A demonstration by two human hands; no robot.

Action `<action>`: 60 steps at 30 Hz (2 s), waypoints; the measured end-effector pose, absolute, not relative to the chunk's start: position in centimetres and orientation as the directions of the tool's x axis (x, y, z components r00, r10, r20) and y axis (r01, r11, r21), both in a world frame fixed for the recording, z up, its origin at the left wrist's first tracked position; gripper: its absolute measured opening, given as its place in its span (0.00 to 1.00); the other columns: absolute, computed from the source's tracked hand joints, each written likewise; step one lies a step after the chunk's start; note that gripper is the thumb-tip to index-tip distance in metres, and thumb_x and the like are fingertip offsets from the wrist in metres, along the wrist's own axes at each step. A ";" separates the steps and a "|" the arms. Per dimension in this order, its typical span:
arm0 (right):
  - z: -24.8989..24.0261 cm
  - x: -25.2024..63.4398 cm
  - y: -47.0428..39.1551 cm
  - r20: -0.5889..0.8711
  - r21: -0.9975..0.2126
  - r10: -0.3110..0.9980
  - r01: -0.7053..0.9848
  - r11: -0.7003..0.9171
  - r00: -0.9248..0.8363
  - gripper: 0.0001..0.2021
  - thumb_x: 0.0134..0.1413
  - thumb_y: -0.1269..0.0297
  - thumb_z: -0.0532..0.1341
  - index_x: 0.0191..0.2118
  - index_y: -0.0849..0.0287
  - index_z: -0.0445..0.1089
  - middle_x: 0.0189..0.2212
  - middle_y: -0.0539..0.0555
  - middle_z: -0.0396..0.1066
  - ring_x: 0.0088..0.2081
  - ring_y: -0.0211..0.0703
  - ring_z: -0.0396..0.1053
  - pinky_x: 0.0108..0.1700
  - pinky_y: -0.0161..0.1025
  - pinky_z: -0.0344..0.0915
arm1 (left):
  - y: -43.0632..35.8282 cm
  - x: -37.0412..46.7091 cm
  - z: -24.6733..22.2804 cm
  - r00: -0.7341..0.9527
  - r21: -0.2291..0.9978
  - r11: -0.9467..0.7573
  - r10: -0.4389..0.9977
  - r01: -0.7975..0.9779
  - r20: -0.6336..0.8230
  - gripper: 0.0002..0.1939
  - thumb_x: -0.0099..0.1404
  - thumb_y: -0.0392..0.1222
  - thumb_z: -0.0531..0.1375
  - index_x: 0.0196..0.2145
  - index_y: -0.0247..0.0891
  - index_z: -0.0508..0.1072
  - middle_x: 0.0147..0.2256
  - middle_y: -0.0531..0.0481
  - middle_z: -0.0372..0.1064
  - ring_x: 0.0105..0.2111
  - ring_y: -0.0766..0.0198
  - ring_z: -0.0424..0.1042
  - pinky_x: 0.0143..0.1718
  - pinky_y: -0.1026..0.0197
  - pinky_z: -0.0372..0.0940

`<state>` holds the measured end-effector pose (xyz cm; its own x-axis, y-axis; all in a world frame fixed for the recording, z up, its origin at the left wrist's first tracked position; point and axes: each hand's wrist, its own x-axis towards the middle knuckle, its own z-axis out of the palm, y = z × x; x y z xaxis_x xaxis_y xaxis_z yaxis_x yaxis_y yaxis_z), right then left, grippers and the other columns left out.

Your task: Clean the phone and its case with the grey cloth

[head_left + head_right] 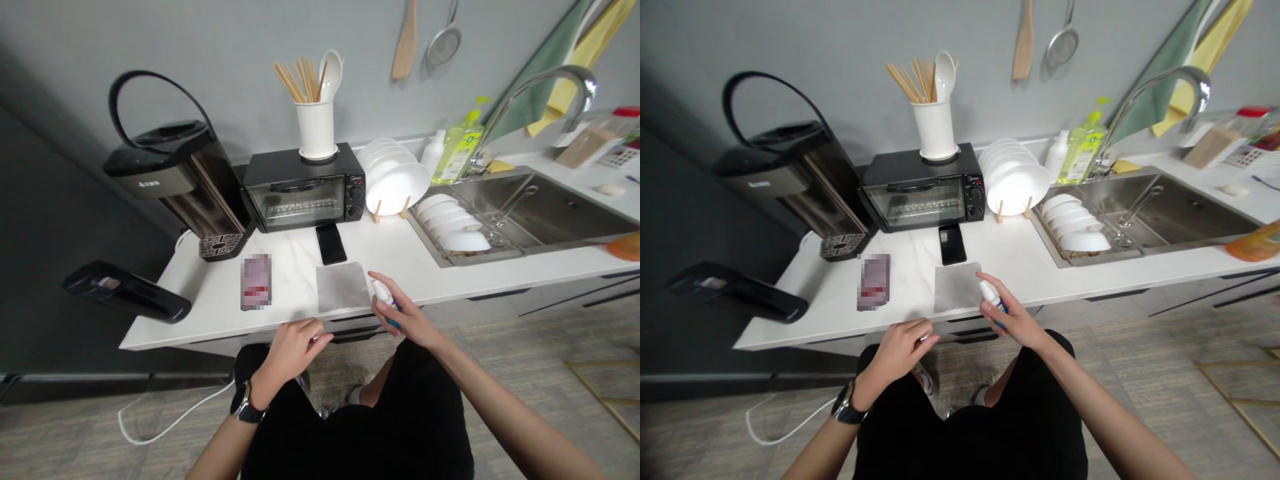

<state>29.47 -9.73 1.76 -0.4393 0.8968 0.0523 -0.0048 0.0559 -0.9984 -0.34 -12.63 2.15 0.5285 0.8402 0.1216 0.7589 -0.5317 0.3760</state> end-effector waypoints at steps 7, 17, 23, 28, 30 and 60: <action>1.5 28.9 -3.1 0.189 -0.470 0.808 0.671 0.573 -0.558 0.27 0.77 0.55 0.48 0.76 0.47 0.51 0.63 0.59 0.72 0.53 0.56 0.78 0.53 0.49 0.72 | -12.4 -0.8 1.3 0.501 0.421 -0.502 0.857 0.755 0.124 0.19 0.79 0.50 0.54 0.31 0.40 0.70 0.29 0.53 0.72 0.29 0.62 0.70 0.32 0.59 0.54; 0.7 28.8 -0.7 0.022 -0.131 0.785 0.777 0.616 -0.619 0.23 0.78 0.55 0.48 0.71 0.49 0.60 0.58 0.61 0.76 0.42 0.51 0.81 0.44 0.41 0.68 | -12.6 -2.4 1.0 0.453 0.422 -0.435 0.889 0.795 0.064 0.22 0.80 0.53 0.52 0.30 0.40 0.69 0.28 0.53 0.70 0.29 0.63 0.70 0.32 0.59 0.54; 1.6 28.7 -0.9 0.030 -0.007 0.825 0.825 0.565 -0.564 0.25 0.78 0.57 0.47 0.75 0.44 0.52 0.55 0.58 0.77 0.37 0.48 0.79 0.38 0.39 0.63 | -12.5 -3.1 0.7 0.436 0.421 -0.417 0.898 0.806 0.056 0.21 0.80 0.52 0.52 0.31 0.40 0.70 0.29 0.53 0.70 0.29 0.62 0.70 0.33 0.60 0.55; 1.1 28.6 -0.1 0.040 -0.011 0.802 0.802 0.597 -0.596 0.24 0.78 0.55 0.47 0.74 0.46 0.55 0.55 0.59 0.77 0.36 0.46 0.78 0.37 0.38 0.61 | -12.8 -3.4 0.7 0.426 0.416 -0.407 0.903 0.813 0.051 0.21 0.80 0.52 0.52 0.31 0.40 0.70 0.29 0.52 0.71 0.30 0.62 0.71 0.34 0.60 0.56; 0.6 29.0 0.1 0.022 0.009 0.789 0.789 0.614 -0.615 0.23 0.78 0.55 0.46 0.72 0.47 0.59 0.54 0.58 0.77 0.35 0.47 0.78 0.37 0.39 0.60 | -13.0 -3.7 0.8 0.417 0.414 -0.400 0.907 0.818 0.054 0.21 0.80 0.52 0.52 0.31 0.40 0.69 0.29 0.52 0.71 0.30 0.62 0.71 0.34 0.60 0.55; 2.2 28.9 -4.7 0.052 0.026 0.831 0.833 0.553 -0.554 0.24 0.77 0.58 0.49 0.73 0.46 0.57 0.50 0.60 0.78 0.34 0.47 0.78 0.36 0.38 0.62 | -16.2 -2.7 0.8 0.341 0.477 -0.300 0.940 0.826 0.001 0.22 0.78 0.55 0.53 0.30 0.41 0.70 0.28 0.53 0.72 0.29 0.62 0.71 0.32 0.61 0.55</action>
<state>28.89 -4.65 2.20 -0.5538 0.8310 0.0518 0.8326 0.5533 0.0255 -2.65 -16.19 0.79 0.3409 0.9401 0.0007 0.8261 -0.2999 0.4772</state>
